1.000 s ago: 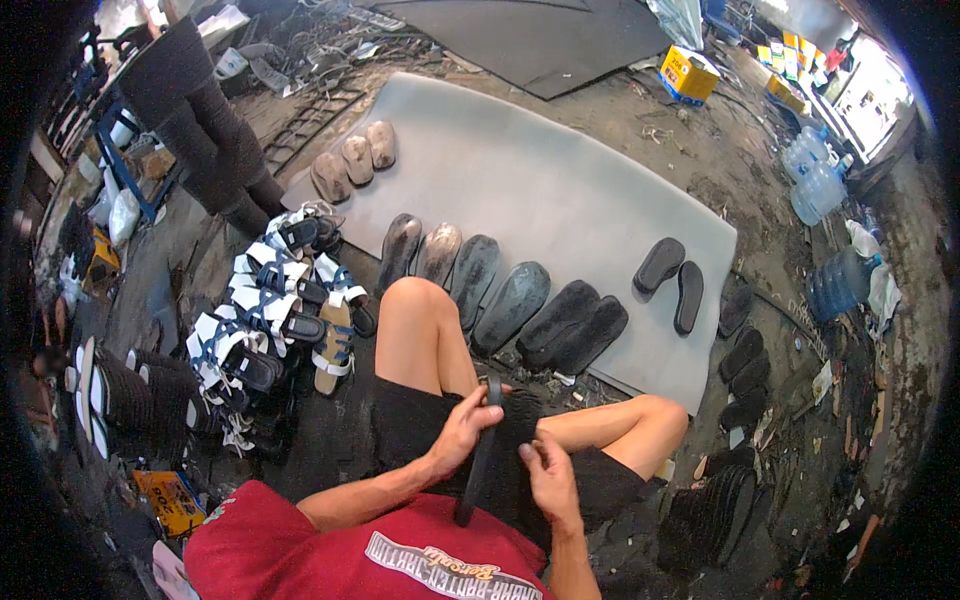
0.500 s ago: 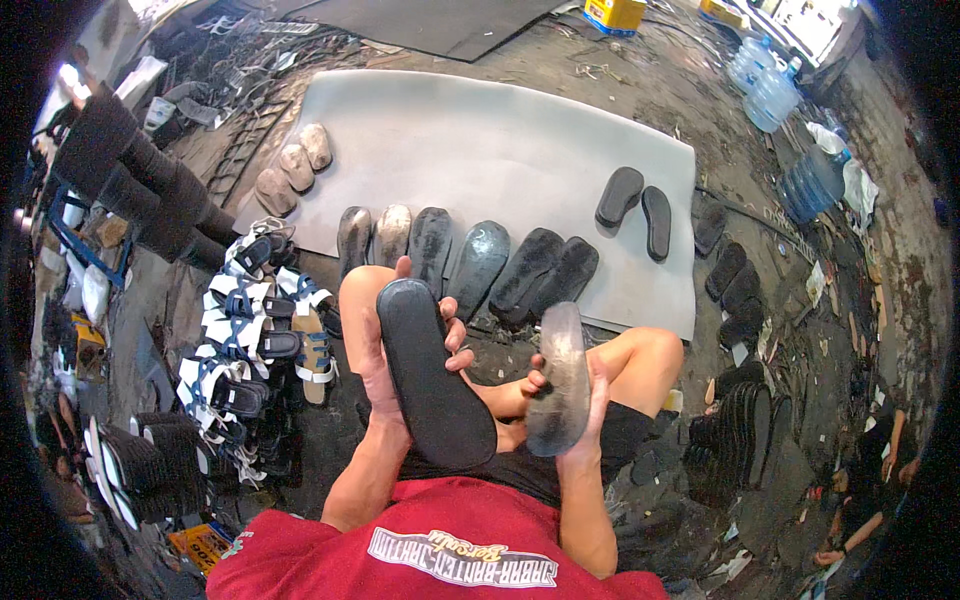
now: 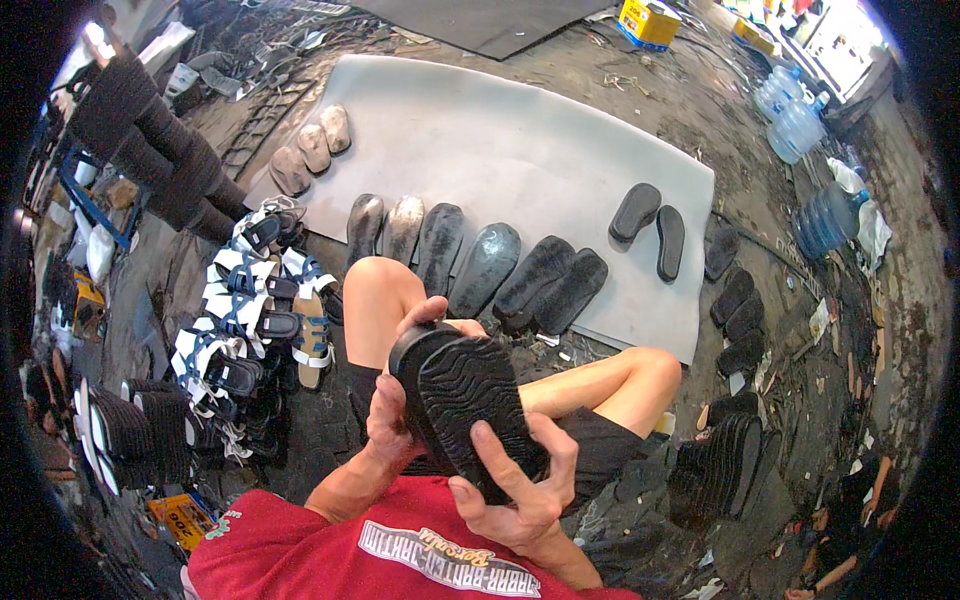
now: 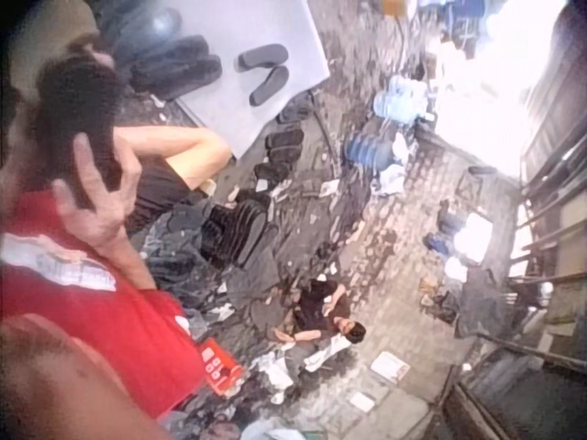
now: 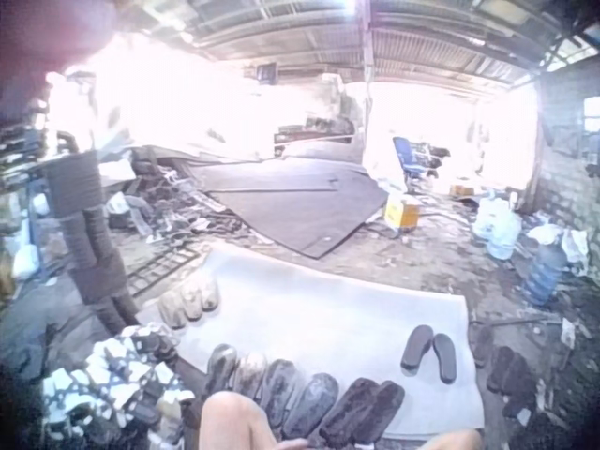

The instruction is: The person sits on the ground and repeatedly picks up black flip-flop soles and straps, aligns them, and presses them together by hand. The person turns the flip-flops over to check the bond and places finished pairs on a nearby mat.

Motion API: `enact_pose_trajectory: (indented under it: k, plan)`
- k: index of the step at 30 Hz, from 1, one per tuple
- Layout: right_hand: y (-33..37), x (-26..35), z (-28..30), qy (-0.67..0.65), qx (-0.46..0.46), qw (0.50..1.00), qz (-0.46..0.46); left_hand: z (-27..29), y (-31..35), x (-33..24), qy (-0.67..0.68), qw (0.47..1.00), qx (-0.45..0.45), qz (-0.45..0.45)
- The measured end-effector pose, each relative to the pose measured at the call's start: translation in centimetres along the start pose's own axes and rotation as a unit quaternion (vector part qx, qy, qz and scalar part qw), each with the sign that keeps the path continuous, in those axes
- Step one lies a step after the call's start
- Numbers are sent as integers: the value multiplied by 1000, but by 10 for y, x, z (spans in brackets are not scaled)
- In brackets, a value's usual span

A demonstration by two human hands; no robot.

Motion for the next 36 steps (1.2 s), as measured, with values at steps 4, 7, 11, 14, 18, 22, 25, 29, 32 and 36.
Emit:
enact_pose_trajectory:
  k: [4, 7, 11, 14, 18, 22, 25, 29, 32, 36]
  plan:
    - [6, 0, -4, -24, 13, 1000, -13, -2, -4, 5, -25, 1000, 10, 2]
    - [6, -1, -7, -28, 13, 999, -14, -4, -3, 3, -16, 1000, 10, 17]
    - [6, -2, -8, -27, 14, 999, -17, -2, -2, 3, 16, 999, 34, 34]
    - [3, -1, -9, -29, 18, 999, -22, -1, -4, 4, 24, 998, 35, 38]
    - [1, 0, -10, -22, 27, 999, -26, 1, -2, 4, 44, 998, 30, 38]
    - [-2, 3, -11, -25, 29, 999, -32, 2, -1, 2, 47, 998, 25, 35]
    - [-3, 3, -11, -29, 33, 999, -32, 3, -2, 0, 40, 998, 27, 34]
    - [-6, 3, -11, -38, 41, 998, -30, 4, -2, -1, 37, 998, 38, 34]
    - [-7, 3, -10, -49, 52, 997, -34, 8, -3, 0, -15, 999, 14, 42]
    - [-8, 2, -11, -50, 79, 995, -35, 5, -6, 2, 18, 999, -2, 29]
Point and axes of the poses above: each hand's wrist, its own y-axis away from the middle knuckle, its own z-axis out of the back of the hand, x = y × z, the point moved 2 cm from there along -y, towards the middle knuckle, and after that the axes turned 1 degree about x, right-handed, at the moved point
